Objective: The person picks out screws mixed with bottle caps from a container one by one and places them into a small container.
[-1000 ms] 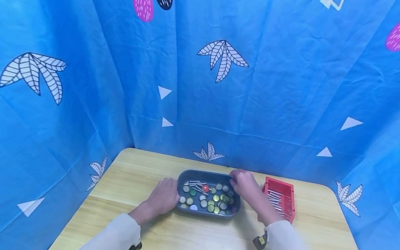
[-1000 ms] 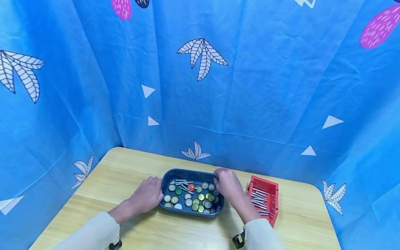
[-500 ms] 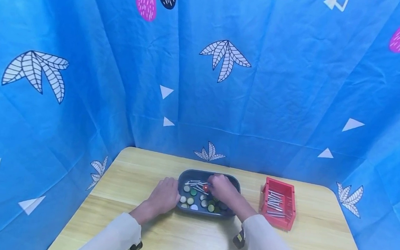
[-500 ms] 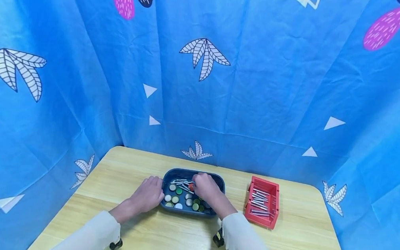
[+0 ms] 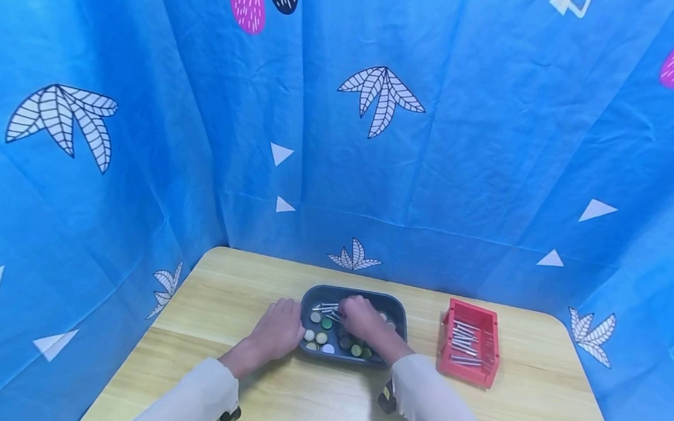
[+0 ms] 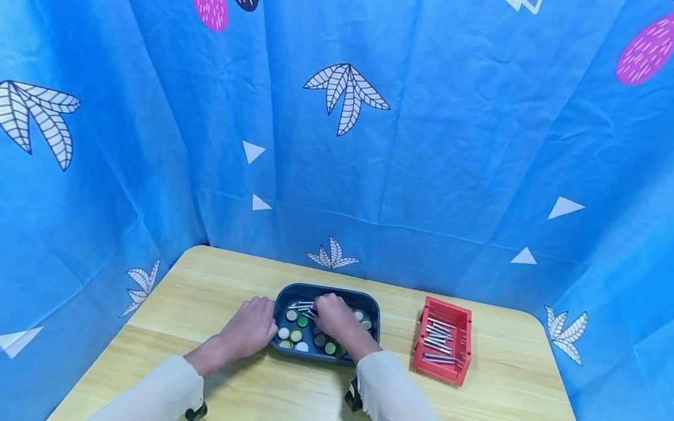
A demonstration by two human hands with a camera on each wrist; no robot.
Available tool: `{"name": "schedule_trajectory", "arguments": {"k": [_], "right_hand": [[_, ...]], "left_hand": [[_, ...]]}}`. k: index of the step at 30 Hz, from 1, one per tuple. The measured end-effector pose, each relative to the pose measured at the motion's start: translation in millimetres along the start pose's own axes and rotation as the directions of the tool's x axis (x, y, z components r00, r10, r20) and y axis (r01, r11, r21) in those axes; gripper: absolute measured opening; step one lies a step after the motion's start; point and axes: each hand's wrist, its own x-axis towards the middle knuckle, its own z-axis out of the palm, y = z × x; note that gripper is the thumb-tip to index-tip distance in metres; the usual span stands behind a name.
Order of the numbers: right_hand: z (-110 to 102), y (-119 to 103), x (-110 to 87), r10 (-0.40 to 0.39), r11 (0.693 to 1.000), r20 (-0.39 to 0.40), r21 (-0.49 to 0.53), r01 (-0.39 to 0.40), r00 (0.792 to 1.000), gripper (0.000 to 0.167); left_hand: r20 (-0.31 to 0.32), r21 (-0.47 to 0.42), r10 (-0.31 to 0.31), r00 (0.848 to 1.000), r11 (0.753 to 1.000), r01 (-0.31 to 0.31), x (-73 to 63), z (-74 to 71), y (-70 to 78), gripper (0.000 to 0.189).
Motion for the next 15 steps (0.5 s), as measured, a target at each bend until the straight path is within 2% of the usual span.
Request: {"name": "schedule_trajectory", "arguments": {"k": [7, 12, 15], "right_hand": [[7.3, -8.2, 1.6, 0.085, 0.996, 0.038, 0.006, -0.086, 0.996, 0.015], [12.1, -13.1, 3.5, 0.106, 0.993, 0.033, -0.055, -0.104, 0.994, 0.02], [13.6, -14.4, 4.6, 0.119, 0.992, 0.027, -0.045, -0.117, 0.993, 0.021]], "left_hand": [[0.007, 0.02, 0.0, 1.0, 1.0, 0.0, -0.6, 0.4, 0.1, 0.028], [0.021, 0.025, -0.002, 1.0, 1.0, 0.002, -0.8, -0.7, 0.8, 0.029], [0.015, 0.017, 0.002, 1.0, 1.0, -0.002, -1.1, -2.2, 1.7, 0.028]]}}
